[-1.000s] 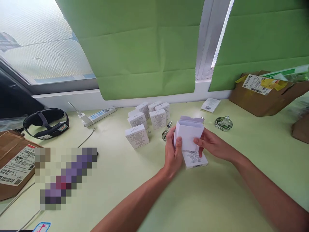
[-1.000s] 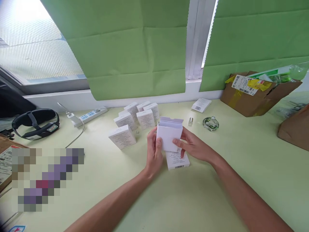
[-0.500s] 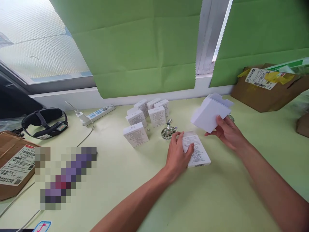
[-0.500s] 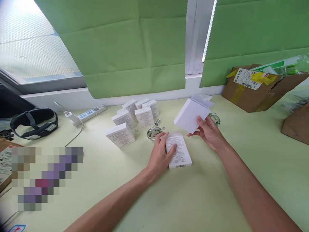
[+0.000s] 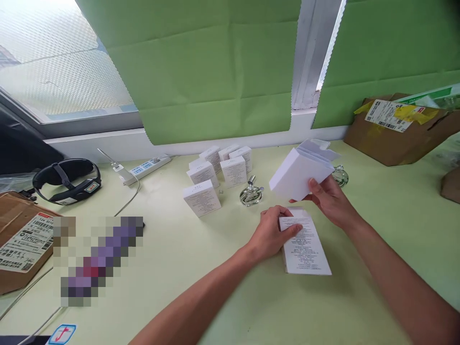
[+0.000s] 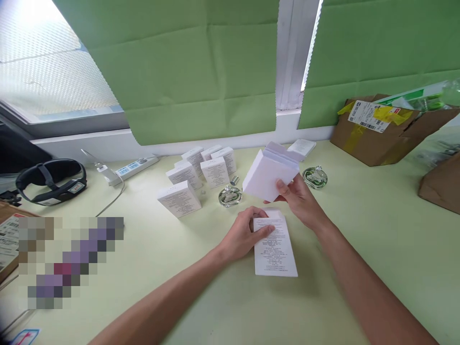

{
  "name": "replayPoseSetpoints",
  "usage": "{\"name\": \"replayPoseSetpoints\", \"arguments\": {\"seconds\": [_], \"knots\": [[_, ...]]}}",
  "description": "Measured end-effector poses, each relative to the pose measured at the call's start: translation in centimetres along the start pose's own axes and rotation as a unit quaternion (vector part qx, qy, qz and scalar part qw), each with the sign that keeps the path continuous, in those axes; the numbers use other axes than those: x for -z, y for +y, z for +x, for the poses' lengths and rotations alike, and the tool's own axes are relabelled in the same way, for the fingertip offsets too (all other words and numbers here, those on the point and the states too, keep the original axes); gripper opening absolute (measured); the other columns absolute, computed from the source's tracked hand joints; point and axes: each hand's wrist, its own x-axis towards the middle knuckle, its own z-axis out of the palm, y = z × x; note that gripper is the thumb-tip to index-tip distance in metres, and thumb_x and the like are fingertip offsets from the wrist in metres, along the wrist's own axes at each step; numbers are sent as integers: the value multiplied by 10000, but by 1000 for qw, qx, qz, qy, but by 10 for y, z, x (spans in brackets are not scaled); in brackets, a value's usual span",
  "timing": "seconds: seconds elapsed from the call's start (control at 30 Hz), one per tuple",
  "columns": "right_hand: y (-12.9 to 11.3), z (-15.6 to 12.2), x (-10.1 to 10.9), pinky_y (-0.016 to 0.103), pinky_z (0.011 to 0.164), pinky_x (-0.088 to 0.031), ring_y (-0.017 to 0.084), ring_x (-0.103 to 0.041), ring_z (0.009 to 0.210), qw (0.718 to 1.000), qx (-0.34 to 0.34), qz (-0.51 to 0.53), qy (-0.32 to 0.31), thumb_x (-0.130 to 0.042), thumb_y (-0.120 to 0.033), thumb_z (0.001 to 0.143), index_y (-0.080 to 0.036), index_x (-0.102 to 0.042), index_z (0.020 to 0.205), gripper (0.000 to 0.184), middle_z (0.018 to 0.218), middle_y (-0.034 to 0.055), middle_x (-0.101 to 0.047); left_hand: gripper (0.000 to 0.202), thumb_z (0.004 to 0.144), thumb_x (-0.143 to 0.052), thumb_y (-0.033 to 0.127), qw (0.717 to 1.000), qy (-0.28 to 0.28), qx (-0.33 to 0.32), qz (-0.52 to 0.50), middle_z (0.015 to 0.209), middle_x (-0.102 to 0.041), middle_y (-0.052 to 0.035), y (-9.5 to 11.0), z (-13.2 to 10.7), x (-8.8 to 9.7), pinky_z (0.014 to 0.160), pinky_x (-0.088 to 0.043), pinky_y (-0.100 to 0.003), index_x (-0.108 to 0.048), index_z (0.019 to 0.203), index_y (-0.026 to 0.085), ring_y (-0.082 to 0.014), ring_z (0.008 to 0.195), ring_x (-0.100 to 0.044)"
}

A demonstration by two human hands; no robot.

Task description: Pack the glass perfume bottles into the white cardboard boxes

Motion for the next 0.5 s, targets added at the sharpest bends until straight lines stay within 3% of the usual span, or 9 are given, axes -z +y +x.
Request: {"name": "replayPoseSetpoints", "arguments": {"seconds": [0.07,0.17,0.3,0.37,0.5], "knots": [[-2,-3,-2,379,720,-638,222,-665,992,999,9,-48,-5,-622,-475,907,-347,-570,1181,308,1199,11,-647,253,852,-691,411,999,32,-34,12,1078,-656,-48,4,0,2,936,-453,-387,-576,976,222,-242,1113,-553],[-7,-7,-4,386,831,-604,228,-648,1050,991,79,-100,28,-646,-463,894,-332,-577,1211,351,1176,31,-670,201,846,-721,364,981,98,-157,58,1070,-671,-30,9,1,7,1007,-402,-424,-593,927,232,-225,1084,-562],[-17,-11,-5,362,839,-591,215,-657,1013,978,154,-114,81,-668,-441,879,-380,-599,1220,354,1170,24,-687,136,874,-699,347,914,207,-318,147,1044,-650,-57,9,4,14,936,-449,-408,-631,936,247,-229,1056,-554],[-21,-12,-5,360,823,-592,220,-659,1009,974,173,-115,96,-687,-441,861,-380,-616,1208,359,1188,28,-684,114,878,-695,341,888,251,-342,180,1018,-628,-61,4,5,16,918,-464,-403,-648,942,259,-234,1058,-545],[-24,-13,-4,368,870,-578,238,-638,1094,972,190,-111,83,-696,-426,854,-327,-645,1178,342,1195,53,-685,122,854,-723,311,868,288,-345,209,1103,-556,-65,-3,4,14,987,-442,-421,-664,955,274,-246,1132,-505]]}}
